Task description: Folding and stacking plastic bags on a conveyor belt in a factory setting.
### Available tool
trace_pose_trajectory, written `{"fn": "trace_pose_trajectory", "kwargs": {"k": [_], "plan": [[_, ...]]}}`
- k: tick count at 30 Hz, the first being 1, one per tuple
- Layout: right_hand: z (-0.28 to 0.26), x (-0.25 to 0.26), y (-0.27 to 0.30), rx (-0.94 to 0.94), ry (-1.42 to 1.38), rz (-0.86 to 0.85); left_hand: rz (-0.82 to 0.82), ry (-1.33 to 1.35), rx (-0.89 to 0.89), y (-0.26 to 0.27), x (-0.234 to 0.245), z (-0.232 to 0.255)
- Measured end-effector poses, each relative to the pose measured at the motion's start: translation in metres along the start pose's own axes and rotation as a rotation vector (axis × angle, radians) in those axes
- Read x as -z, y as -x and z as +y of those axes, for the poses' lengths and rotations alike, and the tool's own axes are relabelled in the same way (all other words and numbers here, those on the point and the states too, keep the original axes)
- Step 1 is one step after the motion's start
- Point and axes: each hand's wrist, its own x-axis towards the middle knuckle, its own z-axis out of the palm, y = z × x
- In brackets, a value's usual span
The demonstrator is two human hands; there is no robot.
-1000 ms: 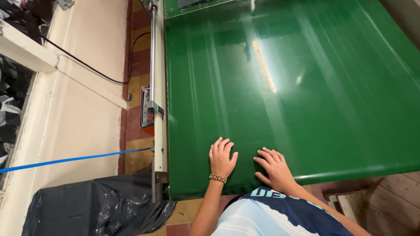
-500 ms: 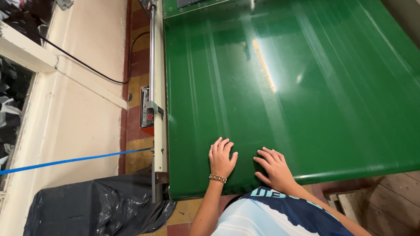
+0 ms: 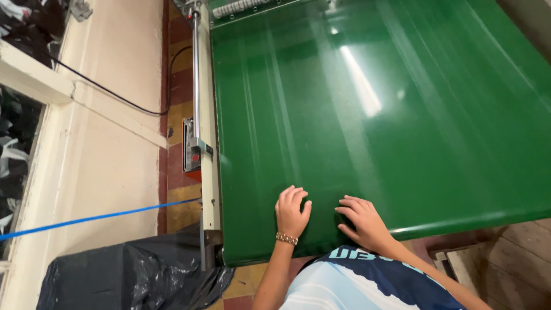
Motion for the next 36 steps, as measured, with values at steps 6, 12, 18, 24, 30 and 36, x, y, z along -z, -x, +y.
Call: {"fn": "trace_pose_trajectory", "kwargs": {"k": [6,12,18,24,30,36], "plan": [[0.037,0.022,0.006,-0.164,-0.102,0.066,0.034,0.266,-0.07,-0.006,0.015,0.02],[0.07,0.049,0.015,-0.328,-0.113,0.189,0.038,0.393,-0.146,-0.014,0.021,0.042],[0.097,0.064,0.028,-0.399,-0.108,0.269,-0.009,0.404,-0.167,-0.016,0.021,0.059],[0.115,0.083,0.038,-0.449,-0.109,0.291,-0.038,0.421,-0.191,-0.021,0.026,0.085],[0.149,0.114,0.049,-0.511,-0.071,0.315,-0.095,0.441,-0.235,-0.03,0.018,0.121],[0.212,0.152,0.065,-0.634,-0.001,0.379,-0.183,0.408,-0.391,-0.034,-0.014,0.172]]}}
